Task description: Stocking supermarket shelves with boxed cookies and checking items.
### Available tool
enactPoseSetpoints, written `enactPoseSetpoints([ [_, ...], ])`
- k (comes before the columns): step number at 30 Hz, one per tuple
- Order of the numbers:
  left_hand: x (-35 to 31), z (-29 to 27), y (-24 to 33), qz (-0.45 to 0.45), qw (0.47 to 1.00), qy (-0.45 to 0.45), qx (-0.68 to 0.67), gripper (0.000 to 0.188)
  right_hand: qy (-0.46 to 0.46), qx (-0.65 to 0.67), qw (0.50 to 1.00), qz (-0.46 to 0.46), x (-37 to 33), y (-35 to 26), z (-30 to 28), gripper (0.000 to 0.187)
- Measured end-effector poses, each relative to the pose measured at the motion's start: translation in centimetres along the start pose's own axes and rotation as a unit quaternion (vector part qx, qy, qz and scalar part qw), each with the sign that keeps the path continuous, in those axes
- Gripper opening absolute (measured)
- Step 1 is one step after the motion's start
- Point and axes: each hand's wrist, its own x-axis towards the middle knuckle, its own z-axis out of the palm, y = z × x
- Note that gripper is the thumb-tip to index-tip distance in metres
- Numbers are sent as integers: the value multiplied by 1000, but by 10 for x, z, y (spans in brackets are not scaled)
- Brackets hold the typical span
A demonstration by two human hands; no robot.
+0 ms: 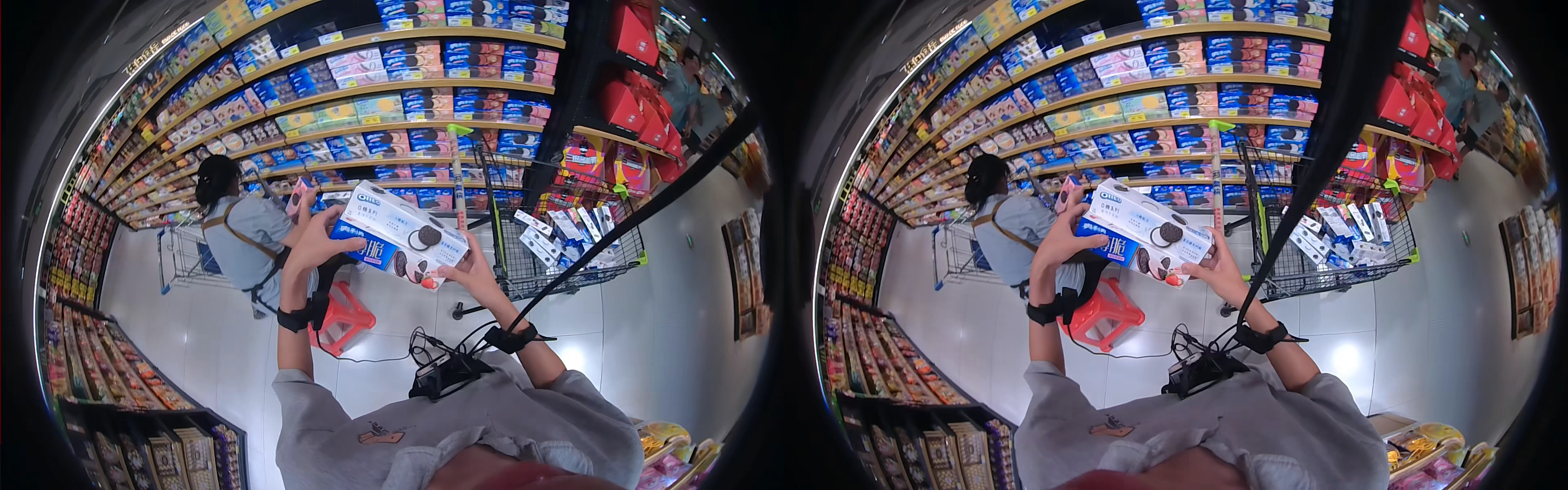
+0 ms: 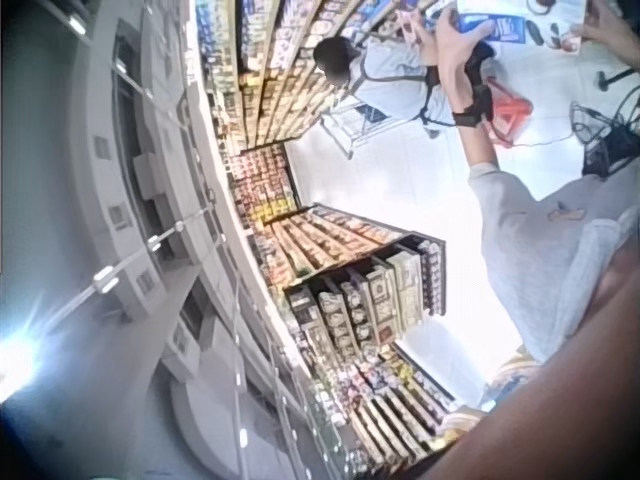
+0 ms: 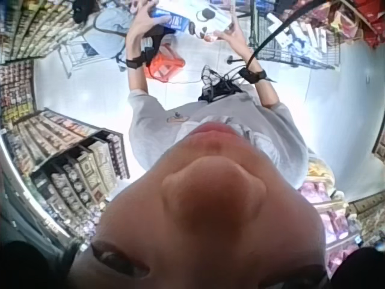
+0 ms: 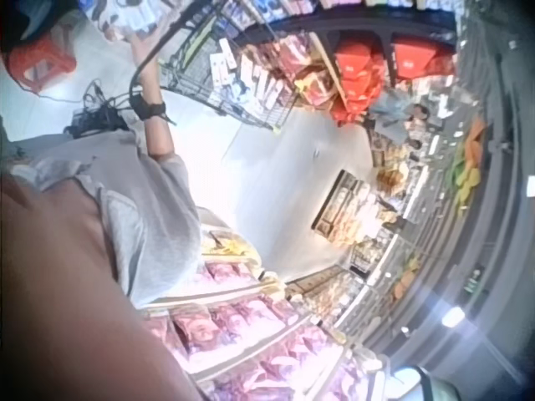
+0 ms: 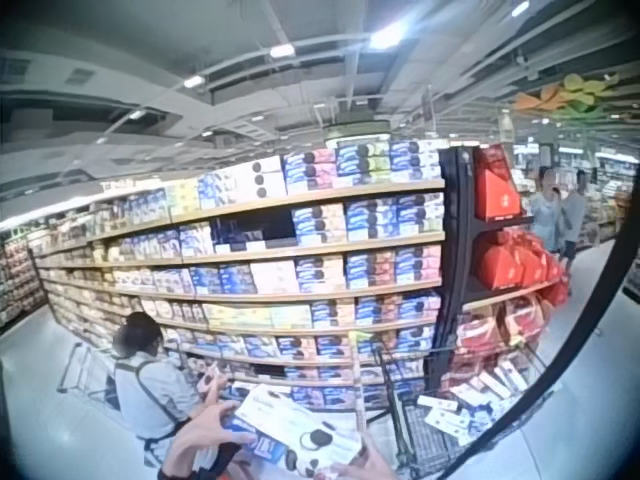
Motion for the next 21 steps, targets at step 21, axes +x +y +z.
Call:
enactPoseSetpoints([
  [21,226,-179,48,178,906,298,-240,49,137,139,972,-130,76,-50,-80,52],
])
